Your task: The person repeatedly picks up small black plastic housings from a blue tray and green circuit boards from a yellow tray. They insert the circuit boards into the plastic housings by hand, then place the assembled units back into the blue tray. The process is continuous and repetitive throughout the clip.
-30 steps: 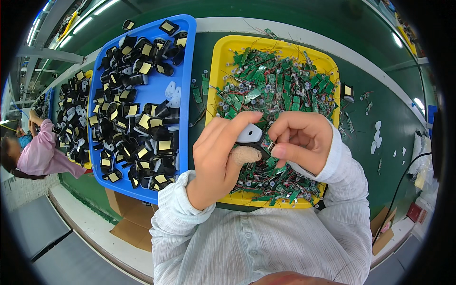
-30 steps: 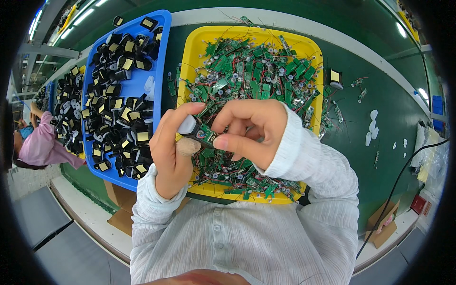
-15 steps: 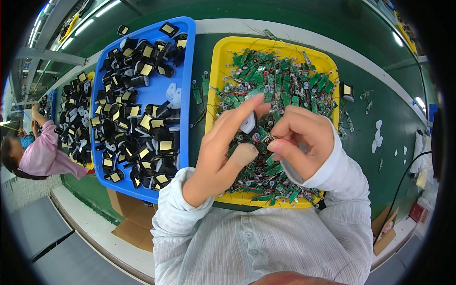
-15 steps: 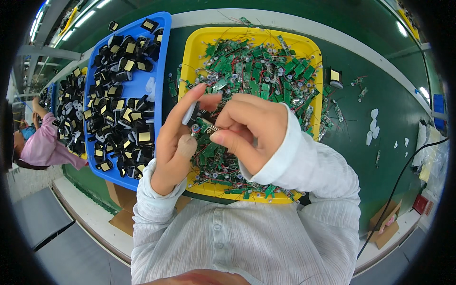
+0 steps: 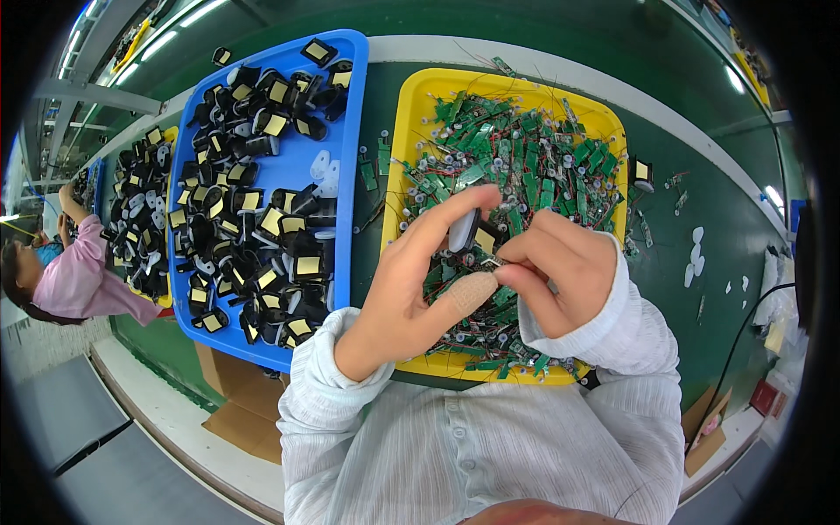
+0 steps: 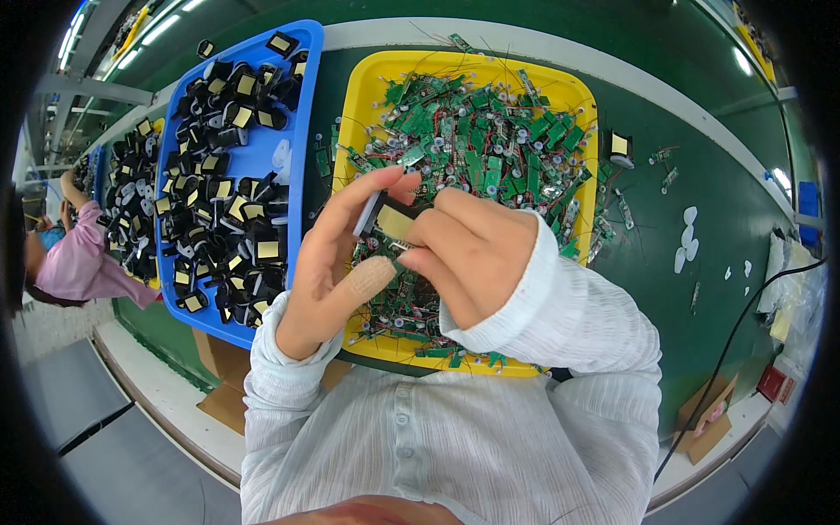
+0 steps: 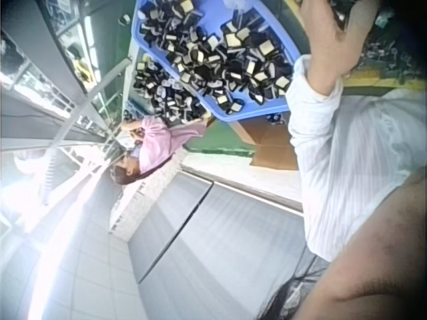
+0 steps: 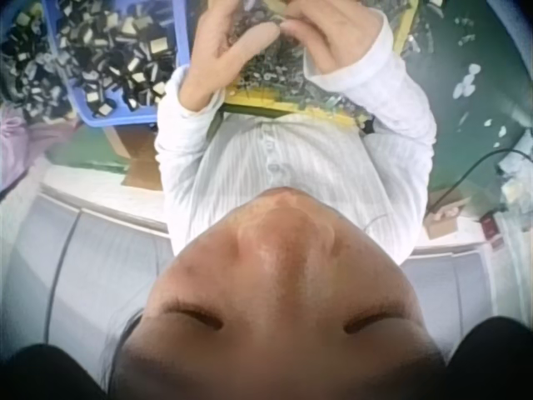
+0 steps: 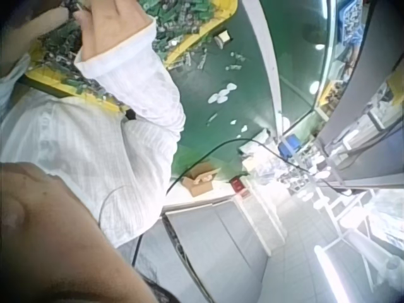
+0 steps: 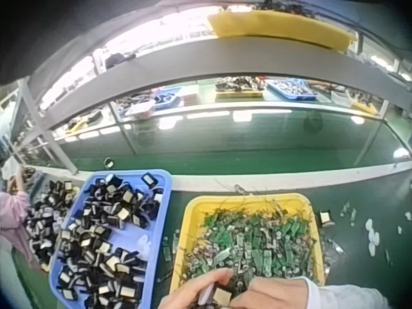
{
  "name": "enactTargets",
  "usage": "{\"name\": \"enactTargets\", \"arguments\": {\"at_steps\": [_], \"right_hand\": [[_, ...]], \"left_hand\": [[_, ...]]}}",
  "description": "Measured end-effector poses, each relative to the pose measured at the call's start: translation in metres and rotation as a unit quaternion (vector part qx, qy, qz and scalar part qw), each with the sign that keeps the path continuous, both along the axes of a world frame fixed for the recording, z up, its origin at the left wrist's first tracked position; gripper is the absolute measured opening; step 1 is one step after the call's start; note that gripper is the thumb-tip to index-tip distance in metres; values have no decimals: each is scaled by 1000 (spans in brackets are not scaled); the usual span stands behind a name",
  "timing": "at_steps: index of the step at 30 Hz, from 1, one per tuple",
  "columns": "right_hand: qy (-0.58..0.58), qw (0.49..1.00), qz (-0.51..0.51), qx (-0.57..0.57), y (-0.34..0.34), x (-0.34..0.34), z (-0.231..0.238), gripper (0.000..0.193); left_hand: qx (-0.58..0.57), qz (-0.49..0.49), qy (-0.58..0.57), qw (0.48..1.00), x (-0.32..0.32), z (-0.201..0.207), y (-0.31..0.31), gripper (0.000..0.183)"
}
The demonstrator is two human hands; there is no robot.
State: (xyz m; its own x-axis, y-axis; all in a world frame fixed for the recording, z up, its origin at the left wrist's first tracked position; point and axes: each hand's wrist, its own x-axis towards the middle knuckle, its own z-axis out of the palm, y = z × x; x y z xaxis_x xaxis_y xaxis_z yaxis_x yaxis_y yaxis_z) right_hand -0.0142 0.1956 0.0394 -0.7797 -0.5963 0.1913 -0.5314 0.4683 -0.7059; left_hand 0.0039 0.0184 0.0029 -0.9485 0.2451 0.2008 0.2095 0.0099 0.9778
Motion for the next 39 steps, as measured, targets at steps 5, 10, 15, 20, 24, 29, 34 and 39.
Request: {"name": "enactTargets", "arguments": {"at_steps": [5, 10, 15, 20, 24, 29, 34, 39], "right_hand": [[-76, 995, 29, -62, 5, -5, 0, 13], [-79, 996, 27, -37, 1, -15, 2, 13], [119, 991, -36, 49, 10, -79, 12, 15], [95, 903, -272, 318, 42, -211, -34, 12], [24, 887, -277, 368, 62, -259, -87, 13], [-32, 925, -244, 289, 90, -266, -97, 19], [11, 917, -241, 318, 85, -207, -32, 21], [-71, 965, -85, 239, 63, -101, 29, 33]], "left_hand": [[-53, 26, 22, 998, 1, 4, -7, 45], [-139, 60, 75, 986, -5, 8, -14, 46], [-430, 171, 191, 866, -34, -2, -51, 45], [-606, 311, 98, 725, -58, -36, -88, 37], [-589, 310, 130, 734, -64, -50, -97, 30], [-528, 348, 187, 751, -63, -31, -97, 25], [-470, 379, 204, 771, -54, -13, -83, 27], [-385, 374, 257, 804, -47, -4, -64, 26]]}}
